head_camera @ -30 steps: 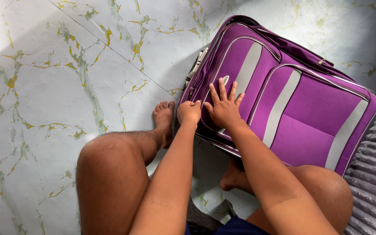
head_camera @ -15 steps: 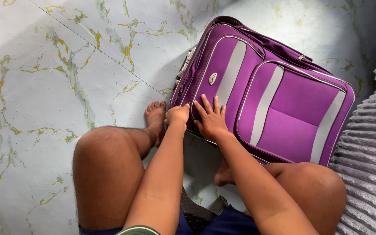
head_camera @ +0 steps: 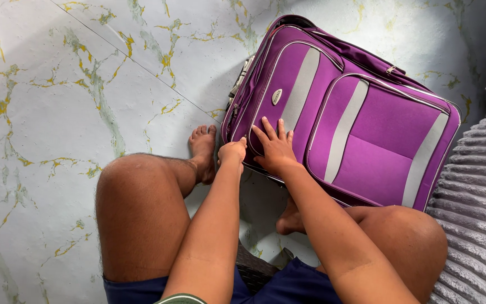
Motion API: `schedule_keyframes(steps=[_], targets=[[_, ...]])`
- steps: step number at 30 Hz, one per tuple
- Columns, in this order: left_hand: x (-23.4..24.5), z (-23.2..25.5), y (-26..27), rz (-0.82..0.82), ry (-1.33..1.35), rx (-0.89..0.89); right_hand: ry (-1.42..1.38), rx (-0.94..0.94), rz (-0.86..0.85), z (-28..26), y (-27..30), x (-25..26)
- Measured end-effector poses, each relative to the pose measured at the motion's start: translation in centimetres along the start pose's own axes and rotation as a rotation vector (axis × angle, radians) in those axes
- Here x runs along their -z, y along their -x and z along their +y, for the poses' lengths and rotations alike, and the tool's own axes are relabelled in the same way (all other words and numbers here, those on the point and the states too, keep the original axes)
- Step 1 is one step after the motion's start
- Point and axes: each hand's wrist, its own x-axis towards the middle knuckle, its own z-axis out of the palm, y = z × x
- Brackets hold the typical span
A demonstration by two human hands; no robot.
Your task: The person opens a purple suitcase and begins packing clothes. They fold a white shirt and place it inside the suitcase, then pick up a striped shirt and fold it on the sofa.
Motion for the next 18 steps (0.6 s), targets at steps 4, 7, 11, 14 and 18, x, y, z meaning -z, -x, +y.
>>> schedule_keyframes(steps=[4, 7, 11, 14, 18], targets=[[-0.2, -0.8, -0.8, 0.050, -0.055, -0.105, 0.004, 0.008, 0.032, 0.0, -0.1, 0.3], [0.2, -2.0, -0.6, 0.129, -0.246, -0.327, -0.011, 0.032, 0.090, 0.5, 0.3, -0.3], [-0.8, -4.3, -1.9, 0.242, -0.282, -0.566, -0.036, 0.165, 0.281, 1.3, 0.4, -1.3], [-1.1, -4.6, -1.7, 0.332, -0.273, -0.740, -0.054, 0.236, 0.406, 0.9, 0.2, -3.0], [-1.6, -2.6, -0.7, 0.366, -0.326, -0.778, -0.107, 0.287, 0.575, 0.5, -0.4, -4.5]])
